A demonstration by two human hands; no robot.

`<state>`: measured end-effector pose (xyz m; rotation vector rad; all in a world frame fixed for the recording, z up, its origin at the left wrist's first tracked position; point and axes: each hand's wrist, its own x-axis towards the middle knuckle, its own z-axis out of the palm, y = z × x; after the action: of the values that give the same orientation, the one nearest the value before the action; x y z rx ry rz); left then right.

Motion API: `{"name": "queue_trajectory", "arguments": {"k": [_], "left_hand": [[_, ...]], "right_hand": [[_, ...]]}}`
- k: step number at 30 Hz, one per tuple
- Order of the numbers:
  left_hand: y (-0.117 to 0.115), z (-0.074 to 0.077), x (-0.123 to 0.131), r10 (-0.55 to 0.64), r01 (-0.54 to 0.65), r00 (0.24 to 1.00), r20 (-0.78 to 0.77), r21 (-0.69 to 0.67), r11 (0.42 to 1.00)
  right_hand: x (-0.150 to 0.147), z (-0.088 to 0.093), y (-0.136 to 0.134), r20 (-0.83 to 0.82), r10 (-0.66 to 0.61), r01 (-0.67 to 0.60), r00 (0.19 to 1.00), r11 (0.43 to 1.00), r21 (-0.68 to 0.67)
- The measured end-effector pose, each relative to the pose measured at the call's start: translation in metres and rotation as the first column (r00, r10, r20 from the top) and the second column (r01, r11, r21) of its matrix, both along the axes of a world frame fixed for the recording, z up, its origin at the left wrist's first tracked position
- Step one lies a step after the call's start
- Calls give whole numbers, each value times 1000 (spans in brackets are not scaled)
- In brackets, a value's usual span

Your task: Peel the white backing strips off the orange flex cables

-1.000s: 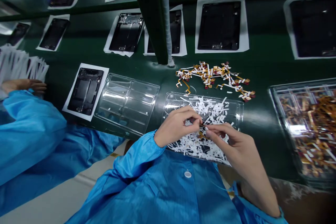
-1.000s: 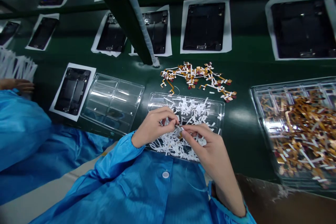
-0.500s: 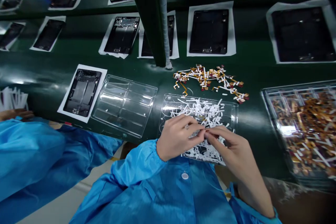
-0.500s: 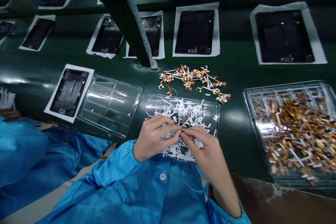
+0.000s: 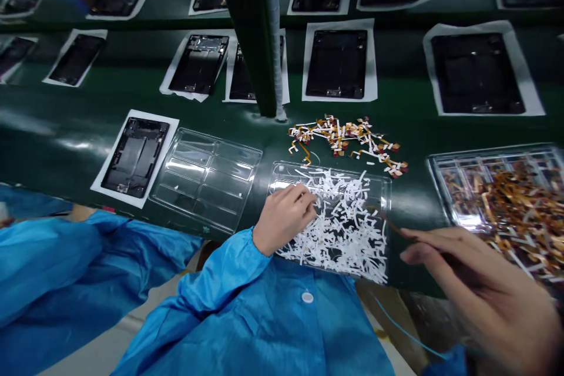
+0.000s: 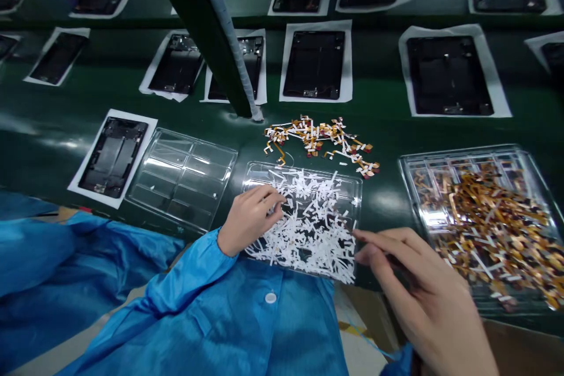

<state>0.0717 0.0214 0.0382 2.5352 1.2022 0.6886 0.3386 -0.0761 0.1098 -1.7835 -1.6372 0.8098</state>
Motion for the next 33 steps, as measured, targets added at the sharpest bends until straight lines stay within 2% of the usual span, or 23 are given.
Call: {"name": "queue_trajectory", "arguments": {"k": [2, 4, 7, 8, 10, 13, 15, 18, 23, 33], "left_hand": [[0, 10, 2, -11, 27, 990, 139, -111, 993], [1, 23, 8, -55, 141, 943, 328, -242, 960], [1, 37, 17, -137, 367, 848, 512, -380, 849], [0, 39, 19, -133, 405, 829, 544, -419, 813], [-1, 38, 21, -52, 396, 815, 577, -490, 776], [-5, 30, 21, 131, 270, 811, 570, -562, 782], [-8, 25, 20, 178, 216, 811, 558, -568, 794], [-12, 21, 21, 148, 195, 825, 545, -521, 831], [-12, 22, 24, 112, 145, 850, 514, -433, 890], [-12, 22, 24, 104, 107, 864, 492, -383, 918]], "right_hand": [[4, 8, 4, 88, 91, -92, 992, 996, 10], [-3, 9, 14, 126, 193, -199, 973, 979, 39], [-23, 3, 29, 89, 342, -349, 936, 933, 86], [-29, 0, 33, 79, 369, -376, 926, 921, 102], [-37, -3, 37, 105, 379, -390, 920, 910, 137], [-40, -5, 38, 204, 341, -381, 918, 901, 210], [-40, -6, 37, 266, 326, -392, 907, 885, 252], [-44, -8, 39, 315, 308, -401, 898, 866, 299], [-53, -12, 42, 306, 288, -374, 908, 885, 278], [-49, -14, 43, 193, 289, -325, 938, 925, 195]]}}
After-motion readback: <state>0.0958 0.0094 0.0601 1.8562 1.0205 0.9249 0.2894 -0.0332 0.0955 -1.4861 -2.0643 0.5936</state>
